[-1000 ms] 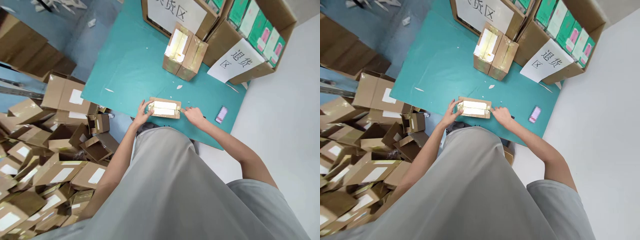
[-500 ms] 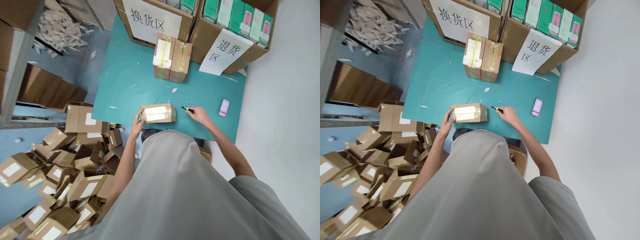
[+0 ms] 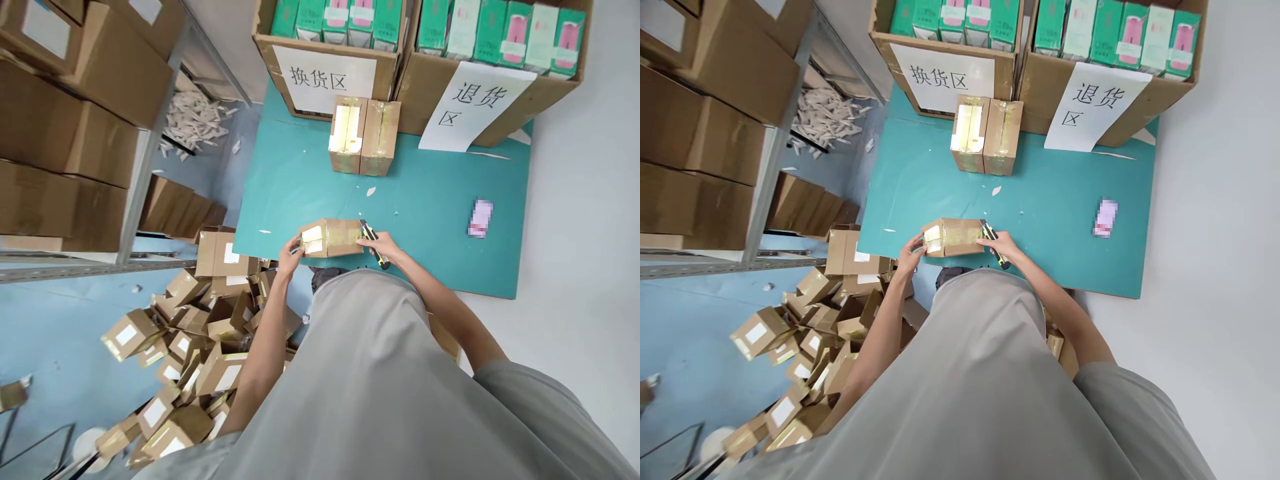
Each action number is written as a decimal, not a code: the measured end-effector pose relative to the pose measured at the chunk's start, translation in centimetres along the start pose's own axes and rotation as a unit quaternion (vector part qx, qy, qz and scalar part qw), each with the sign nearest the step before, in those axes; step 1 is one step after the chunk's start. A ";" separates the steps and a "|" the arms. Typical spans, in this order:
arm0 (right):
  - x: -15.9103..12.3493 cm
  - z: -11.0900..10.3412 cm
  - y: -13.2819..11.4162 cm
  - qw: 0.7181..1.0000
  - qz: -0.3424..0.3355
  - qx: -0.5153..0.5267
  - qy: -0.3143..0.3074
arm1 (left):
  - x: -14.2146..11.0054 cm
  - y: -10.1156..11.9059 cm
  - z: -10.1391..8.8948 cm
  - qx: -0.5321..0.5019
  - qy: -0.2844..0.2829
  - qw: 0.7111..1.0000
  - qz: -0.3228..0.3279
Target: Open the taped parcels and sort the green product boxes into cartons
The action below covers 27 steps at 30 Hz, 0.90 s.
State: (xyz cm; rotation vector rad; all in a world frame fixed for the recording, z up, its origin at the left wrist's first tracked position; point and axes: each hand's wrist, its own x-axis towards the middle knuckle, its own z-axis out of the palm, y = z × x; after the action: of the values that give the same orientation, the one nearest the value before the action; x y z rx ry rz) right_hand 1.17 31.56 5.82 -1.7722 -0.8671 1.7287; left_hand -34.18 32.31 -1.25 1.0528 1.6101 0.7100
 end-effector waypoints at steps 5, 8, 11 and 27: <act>-1.1 -3.3 -1.9 0.996 -0.045 0.004 0.079 | 1.8 1.0 5.0 0.013 -0.054 0.998 0.025; -1.8 -6.8 -3.3 0.988 -0.082 -0.039 0.121 | 2.4 1.6 10.0 -0.008 -0.103 0.994 0.026; -2.3 -9.8 -4.4 0.975 -0.098 -0.136 0.146 | 2.2 2.3 14.7 -0.002 -0.165 0.986 -0.001; -5.2 -10.4 -4.6 0.865 -0.119 -0.432 0.224 | 2.1 13.0 13.6 0.014 -0.146 0.974 0.171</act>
State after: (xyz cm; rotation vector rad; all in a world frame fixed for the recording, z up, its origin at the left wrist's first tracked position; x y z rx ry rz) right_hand 11.16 31.49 13.32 -2.3251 -1.7038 0.7031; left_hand -17.66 39.12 4.97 1.4049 1.2033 0.7188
